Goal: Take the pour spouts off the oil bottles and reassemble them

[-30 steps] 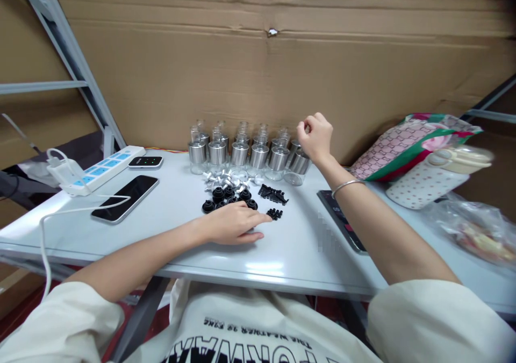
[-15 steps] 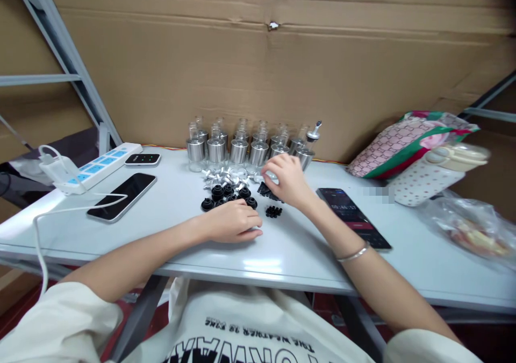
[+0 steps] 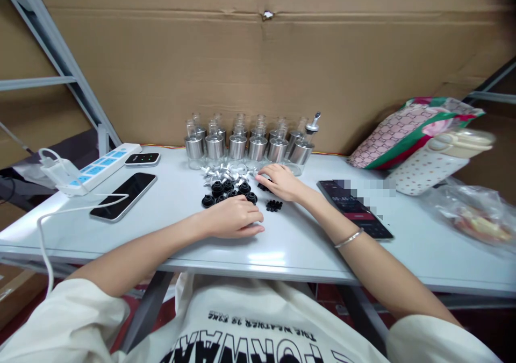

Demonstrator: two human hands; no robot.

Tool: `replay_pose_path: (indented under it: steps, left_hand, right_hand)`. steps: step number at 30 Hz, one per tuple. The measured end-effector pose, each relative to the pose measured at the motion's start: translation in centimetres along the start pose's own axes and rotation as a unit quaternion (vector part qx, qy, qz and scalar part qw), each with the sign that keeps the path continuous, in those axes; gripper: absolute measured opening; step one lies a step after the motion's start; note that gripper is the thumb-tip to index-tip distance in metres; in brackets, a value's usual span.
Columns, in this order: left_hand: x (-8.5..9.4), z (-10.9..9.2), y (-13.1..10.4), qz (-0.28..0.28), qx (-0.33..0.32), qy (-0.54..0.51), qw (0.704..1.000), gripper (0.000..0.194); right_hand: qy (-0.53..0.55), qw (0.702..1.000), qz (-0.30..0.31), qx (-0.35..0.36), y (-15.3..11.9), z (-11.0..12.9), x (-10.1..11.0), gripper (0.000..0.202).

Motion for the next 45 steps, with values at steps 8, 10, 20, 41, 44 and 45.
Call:
replay_pose_path:
  steps: [8,10,20,41,44,45]
  left_hand:
    - [-0.1,0.0,0.0,-0.002,0.001,-0.005,1.000,0.029]
    - [0.0,0.0,0.0,-0.007,0.000,-0.002,1.000,0.030]
    - [2.2,0.8,-0.9,-0.130,0.051,0.033,0.990,0.028]
    - [3.0,3.2,-2.6,-0.283,0.160,-0.032,0.945,0.031]
    - [2.8,3.3,-2.6,-0.282,0.159,-0.033,0.946,0.029]
    - [2.8,3.3,-2.6,-0.281,0.159,-0.037,0.946,0.028]
  right_hand:
    - [-0.022,0.999,-0.025,0.019,-0.4,0.8,0.4,0.044]
    - [-0.018,0.998,-0.045,0.034,-0.8,1.1,0.9,0.042]
    - [0.145,0.977,-0.128,0.095,-2.9,0.3,4.0,0.020]
    - [0.484,0.863,-0.108,0.098,-3.1,3.5,2.8,0.037]
    - [0.462,0.877,-0.068,0.114,-3.2,4.2,2.6,0.031]
    - [0.450,0.883,-0.056,0.123,-3.3,4.5,2.5,0.029]
Point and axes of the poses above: each hand's wrist, its own y-axis towards the middle knuckle, its own x-axis out of the back of the hand, z = x × y, the point moved 6 cm from there along y, towards the middle knuckle, and after that the axes turned 13 degrees about z, right-handed, at the moved point
